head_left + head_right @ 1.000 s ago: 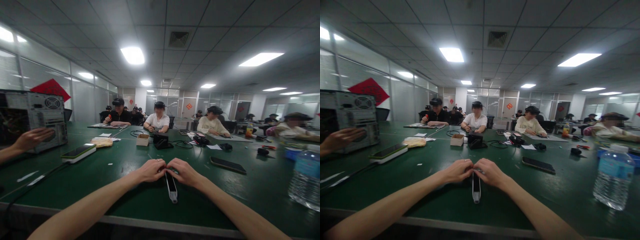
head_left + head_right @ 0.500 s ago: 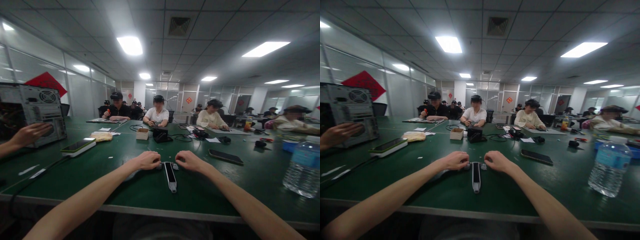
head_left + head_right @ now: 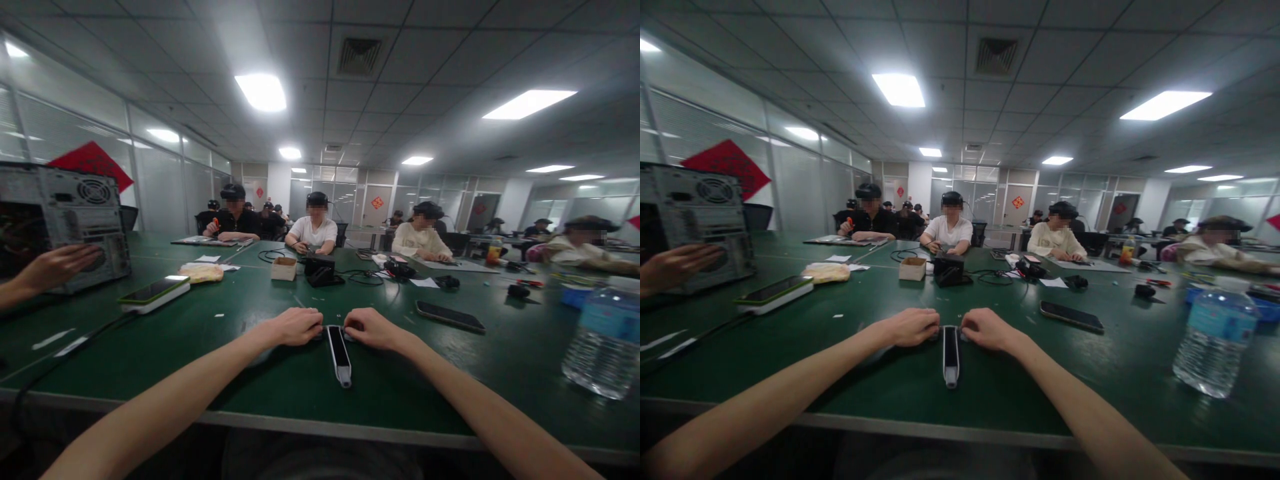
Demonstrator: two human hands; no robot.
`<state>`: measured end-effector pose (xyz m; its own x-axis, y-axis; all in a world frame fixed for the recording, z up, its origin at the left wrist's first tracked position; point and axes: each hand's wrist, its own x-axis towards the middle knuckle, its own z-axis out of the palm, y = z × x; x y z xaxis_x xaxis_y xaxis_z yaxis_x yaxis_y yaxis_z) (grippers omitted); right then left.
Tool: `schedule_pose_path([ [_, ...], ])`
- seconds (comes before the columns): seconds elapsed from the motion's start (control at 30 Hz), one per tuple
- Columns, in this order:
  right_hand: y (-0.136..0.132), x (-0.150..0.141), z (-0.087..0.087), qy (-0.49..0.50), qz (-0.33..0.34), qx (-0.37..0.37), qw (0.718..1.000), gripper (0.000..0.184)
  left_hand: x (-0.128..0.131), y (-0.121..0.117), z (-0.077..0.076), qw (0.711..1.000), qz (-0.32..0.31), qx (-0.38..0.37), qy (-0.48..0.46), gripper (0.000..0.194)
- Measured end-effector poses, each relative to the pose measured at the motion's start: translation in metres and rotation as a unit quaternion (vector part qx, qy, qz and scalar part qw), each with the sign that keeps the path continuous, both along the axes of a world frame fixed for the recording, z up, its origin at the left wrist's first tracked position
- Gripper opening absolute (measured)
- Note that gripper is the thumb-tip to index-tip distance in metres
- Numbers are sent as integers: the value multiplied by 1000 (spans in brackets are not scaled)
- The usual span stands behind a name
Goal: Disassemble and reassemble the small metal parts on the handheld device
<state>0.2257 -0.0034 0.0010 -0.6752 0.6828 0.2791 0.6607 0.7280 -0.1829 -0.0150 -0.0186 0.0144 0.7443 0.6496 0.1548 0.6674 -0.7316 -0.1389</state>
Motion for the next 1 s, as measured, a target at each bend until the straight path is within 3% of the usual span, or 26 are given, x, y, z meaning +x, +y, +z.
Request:
schedule_pose_path([
  [0.4,5,6,1,-5,1,7,1000,16,-2,2,1,1000,12,3,0,18],
  [0.57,22,29,4,-50,-88,50,994,18,-5,9,-1,1000,21,2,-21,18],
  [0.73,41,57,-5,-87,-160,27,983,24,-6,10,-1,999,36,1,-27,18],
  [1.0,42,40,-15,-80,-87,16,993,27,-7,13,-3,998,62,16,-23,16],
])
